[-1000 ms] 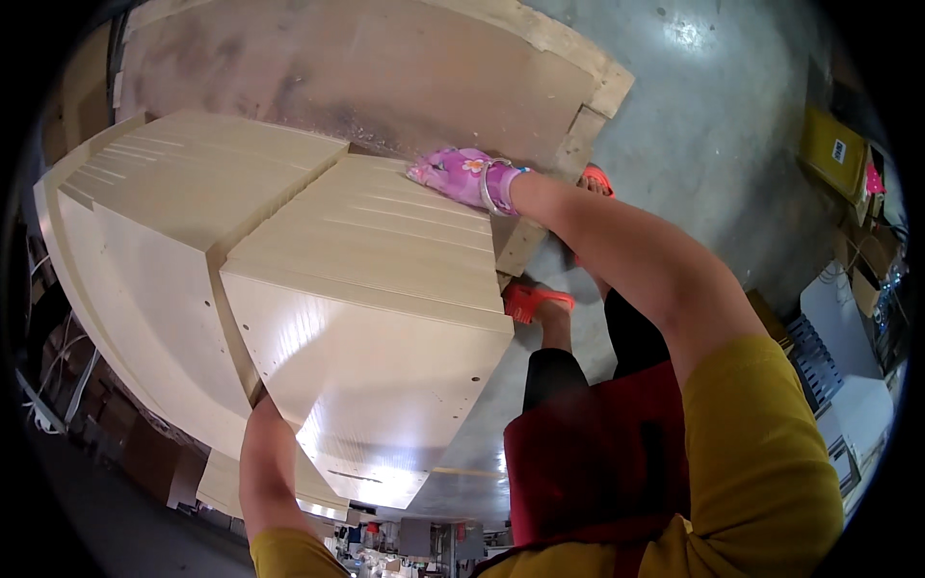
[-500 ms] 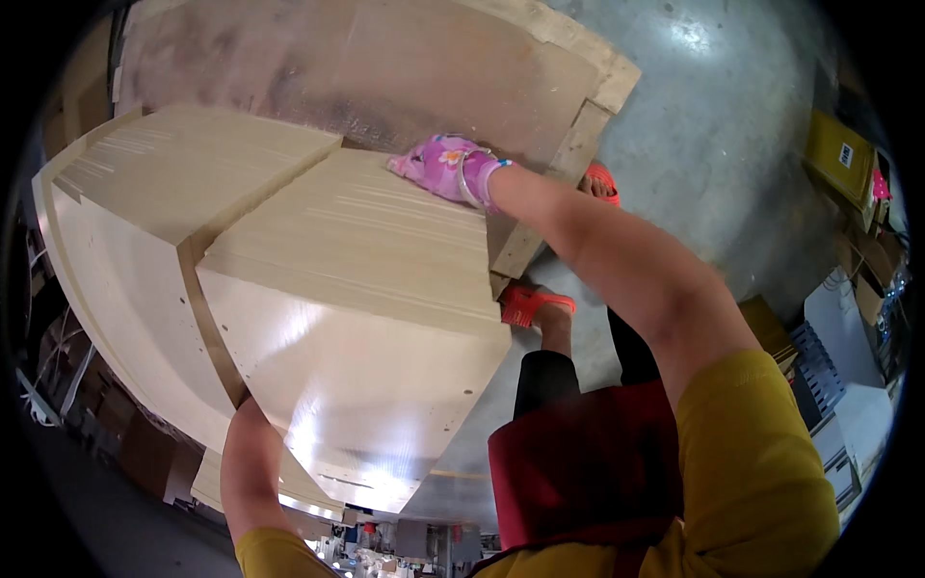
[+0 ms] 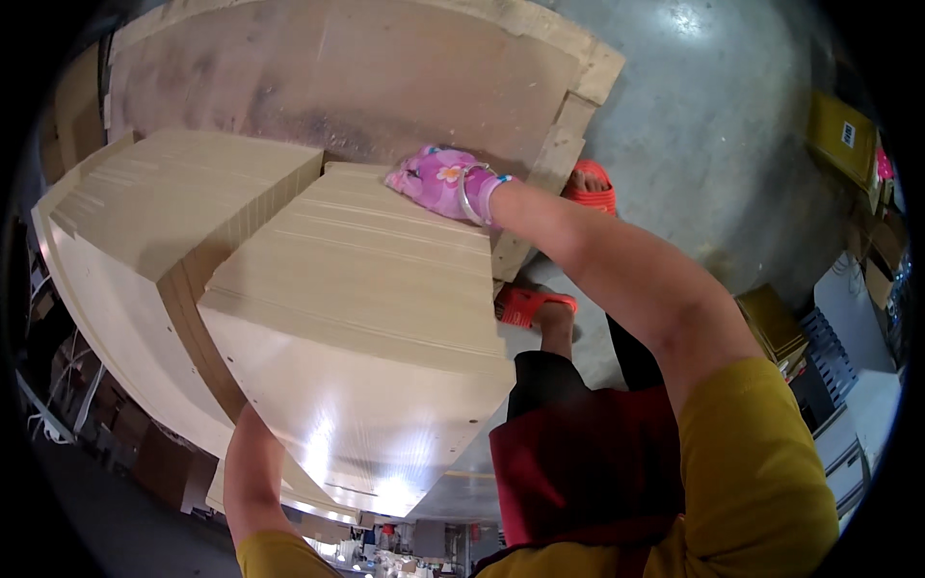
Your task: The person uses a utility knife to scrape the edges and surfaces of light-colored wooden panels. They repeatedly lift, rotate, and reposition the panels to access different sides while working in a workshop environment.
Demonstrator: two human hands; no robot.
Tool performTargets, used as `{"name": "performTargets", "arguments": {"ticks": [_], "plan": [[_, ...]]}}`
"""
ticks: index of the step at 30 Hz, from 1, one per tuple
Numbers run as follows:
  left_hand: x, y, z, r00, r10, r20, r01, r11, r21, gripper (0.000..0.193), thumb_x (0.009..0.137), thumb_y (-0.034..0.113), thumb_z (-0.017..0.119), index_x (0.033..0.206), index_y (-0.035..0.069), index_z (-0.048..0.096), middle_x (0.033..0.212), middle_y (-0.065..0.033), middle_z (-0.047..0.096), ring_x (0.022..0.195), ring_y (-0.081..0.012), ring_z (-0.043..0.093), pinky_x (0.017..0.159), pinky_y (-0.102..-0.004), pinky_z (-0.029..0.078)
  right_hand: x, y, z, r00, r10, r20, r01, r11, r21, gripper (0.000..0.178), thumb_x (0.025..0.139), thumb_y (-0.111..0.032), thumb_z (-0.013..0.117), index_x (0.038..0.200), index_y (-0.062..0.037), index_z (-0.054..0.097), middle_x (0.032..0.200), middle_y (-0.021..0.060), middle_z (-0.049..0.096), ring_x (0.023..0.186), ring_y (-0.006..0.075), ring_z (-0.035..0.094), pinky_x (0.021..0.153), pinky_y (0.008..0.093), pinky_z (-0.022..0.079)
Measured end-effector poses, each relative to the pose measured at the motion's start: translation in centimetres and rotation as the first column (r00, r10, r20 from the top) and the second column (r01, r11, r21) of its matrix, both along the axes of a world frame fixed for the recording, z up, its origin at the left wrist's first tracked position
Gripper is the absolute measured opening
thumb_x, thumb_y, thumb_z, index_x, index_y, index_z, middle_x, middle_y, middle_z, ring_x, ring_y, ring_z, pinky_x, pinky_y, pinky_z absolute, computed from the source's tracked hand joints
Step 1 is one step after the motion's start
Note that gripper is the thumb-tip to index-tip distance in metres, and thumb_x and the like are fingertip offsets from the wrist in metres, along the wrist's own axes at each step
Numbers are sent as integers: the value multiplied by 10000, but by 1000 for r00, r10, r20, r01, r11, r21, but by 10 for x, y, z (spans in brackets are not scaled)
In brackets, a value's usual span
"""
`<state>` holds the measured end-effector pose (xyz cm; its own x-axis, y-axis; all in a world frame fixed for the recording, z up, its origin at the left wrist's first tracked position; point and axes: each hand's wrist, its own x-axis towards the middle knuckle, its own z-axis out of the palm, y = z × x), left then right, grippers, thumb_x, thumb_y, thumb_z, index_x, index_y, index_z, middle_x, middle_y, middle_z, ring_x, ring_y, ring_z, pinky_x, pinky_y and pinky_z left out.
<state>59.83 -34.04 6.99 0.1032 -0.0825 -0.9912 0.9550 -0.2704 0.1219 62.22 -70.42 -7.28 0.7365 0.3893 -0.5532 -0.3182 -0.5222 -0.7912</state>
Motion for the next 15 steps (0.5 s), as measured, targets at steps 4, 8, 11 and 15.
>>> {"name": "performTargets", "arguments": {"ticks": [4,8,11,15], "plan": [[3,-7,-7,1000,-17,13,18,1000,-10,640,981,481,365,1410,6,358,1349,-128,448,1273,-244,400,1075,-332,297,-15,-2,-7,991,-134,-4,134,988,80,504,961,-463,383,1198,-75,599,1213,156,573,1166,324,504,1018,387,376],[12,-21,-24,999,-39,22,40,998,-40,642,980,481,367,1410,5,357,1354,-131,442,1278,-246,394,1078,-333,293,-27,-17,-11,984,-173,-39,177,973,147,500,966,-443,392,1233,-61,574,1272,141,540,1240,306,448,1068,361,331],[19,-31,-27,998,-58,37,60,997,-46,643,980,481,368,1411,4,356,1358,-134,438,1283,-247,389,1080,-334,290,-26,-12,-6,975,-204,-92,220,950,223,529,964,-458,389,1259,-49,552,1320,139,507,1261,299,432,1078,358,322],[28,-60,-47,993,-91,70,99,988,-115,645,980,482,369,1412,3,355,1363,-138,432,1288,-248,383,1082,-336,286,-31,-18,-3,967,-227,-114,245,952,184,562,961,-470,395,1304,-41,514,1354,149,476,1284,288,415,1090,349,309]]}}
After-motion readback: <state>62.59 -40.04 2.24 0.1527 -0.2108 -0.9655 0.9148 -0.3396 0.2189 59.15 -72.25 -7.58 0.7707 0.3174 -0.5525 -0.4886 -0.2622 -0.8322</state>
